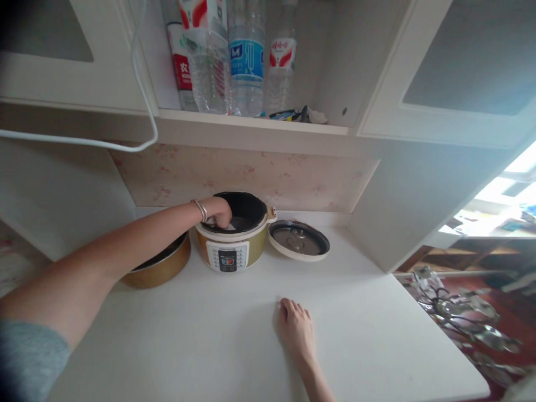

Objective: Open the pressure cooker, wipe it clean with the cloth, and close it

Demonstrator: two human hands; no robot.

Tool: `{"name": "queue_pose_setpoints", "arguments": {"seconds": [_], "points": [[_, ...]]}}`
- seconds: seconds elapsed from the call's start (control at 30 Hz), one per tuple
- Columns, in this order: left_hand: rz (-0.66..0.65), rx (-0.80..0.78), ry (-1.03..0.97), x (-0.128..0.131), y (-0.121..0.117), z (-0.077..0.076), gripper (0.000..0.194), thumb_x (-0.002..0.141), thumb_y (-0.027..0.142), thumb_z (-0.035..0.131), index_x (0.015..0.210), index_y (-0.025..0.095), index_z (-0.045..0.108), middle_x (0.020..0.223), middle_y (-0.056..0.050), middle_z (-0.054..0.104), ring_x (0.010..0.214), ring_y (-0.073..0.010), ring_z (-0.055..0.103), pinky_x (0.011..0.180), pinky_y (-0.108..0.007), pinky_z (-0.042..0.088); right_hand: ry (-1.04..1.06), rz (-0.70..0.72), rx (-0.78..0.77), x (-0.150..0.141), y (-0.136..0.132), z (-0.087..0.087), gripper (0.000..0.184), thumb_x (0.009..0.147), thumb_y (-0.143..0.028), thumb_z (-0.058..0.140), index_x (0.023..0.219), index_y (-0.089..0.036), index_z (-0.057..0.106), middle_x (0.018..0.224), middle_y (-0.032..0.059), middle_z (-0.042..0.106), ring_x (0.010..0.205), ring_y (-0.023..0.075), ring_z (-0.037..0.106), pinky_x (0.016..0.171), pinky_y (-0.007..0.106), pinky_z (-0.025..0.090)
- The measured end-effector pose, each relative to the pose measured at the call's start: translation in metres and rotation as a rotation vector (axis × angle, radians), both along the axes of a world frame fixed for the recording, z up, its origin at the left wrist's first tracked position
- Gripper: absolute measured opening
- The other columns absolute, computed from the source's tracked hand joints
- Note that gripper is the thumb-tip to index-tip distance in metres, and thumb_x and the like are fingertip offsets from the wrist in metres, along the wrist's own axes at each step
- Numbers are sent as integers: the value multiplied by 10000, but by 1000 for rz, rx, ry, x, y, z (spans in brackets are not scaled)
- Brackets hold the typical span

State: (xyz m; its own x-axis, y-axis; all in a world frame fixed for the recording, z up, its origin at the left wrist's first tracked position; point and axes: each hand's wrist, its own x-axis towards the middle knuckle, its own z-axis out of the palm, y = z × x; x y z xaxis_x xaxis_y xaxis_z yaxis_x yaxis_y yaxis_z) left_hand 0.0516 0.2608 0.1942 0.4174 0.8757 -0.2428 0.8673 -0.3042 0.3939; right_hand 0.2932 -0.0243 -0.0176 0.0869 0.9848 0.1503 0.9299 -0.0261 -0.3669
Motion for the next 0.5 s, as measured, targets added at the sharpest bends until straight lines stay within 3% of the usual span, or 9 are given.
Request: {"name": "queue_pose_setpoints", "arguments": {"seconds": [0.1, 0.2, 0.27, 0.37, 0.5], "points": [[27, -291, 34, 12, -7, 12, 160, 504, 67, 757, 612, 139, 662, 534, -64, 599, 681, -297, 648, 630, -383, 532, -8, -10, -25, -1, 0, 2, 357, 957, -293, 298, 1039, -244, 642, 1048, 42, 691, 970, 182, 609, 877, 306, 376], [-1, -481, -78, 22, -15, 17, 178, 540, 129, 748, 705, 140, 683, 619, -56, 656, 603, -242, 635, 572, -340, 522, -2, -15, -34, -1, 0, 2, 371, 961, -299, 284, 1045, -242, 641, 1049, 48, 691, 976, 183, 609, 879, 306, 377], [27, -462, -324, 27, -16, 16, 147, 644, 185, 700, 782, 138, 677, 688, -54, 681, 607, -199, 635, 585, -301, 522, 6, -16, -30, -1, 1, 2, 377, 965, -307, 277, 1042, -245, 640, 1032, 47, 695, 971, 180, 613, 873, 303, 377], [201, -374, -739, 30, -8, 11, 78, 787, 173, 576, 819, 126, 628, 704, -59, 674, 638, -159, 641, 643, -275, 529, 14, -23, -21, 0, 1, 0, 366, 964, -312, 287, 1038, -251, 640, 1014, 42, 698, 960, 177, 618, 866, 301, 376], [313, -293, -875, 27, 4, 6, 56, 825, 140, 535, 855, 133, 582, 653, -35, 638, 634, -140, 635, 676, -266, 527, 17, -36, -11, 1, 2, -1, 348, 959, -305, 307, 1035, -246, 642, 1026, 45, 696, 964, 175, 619, 868, 297, 372]]}}
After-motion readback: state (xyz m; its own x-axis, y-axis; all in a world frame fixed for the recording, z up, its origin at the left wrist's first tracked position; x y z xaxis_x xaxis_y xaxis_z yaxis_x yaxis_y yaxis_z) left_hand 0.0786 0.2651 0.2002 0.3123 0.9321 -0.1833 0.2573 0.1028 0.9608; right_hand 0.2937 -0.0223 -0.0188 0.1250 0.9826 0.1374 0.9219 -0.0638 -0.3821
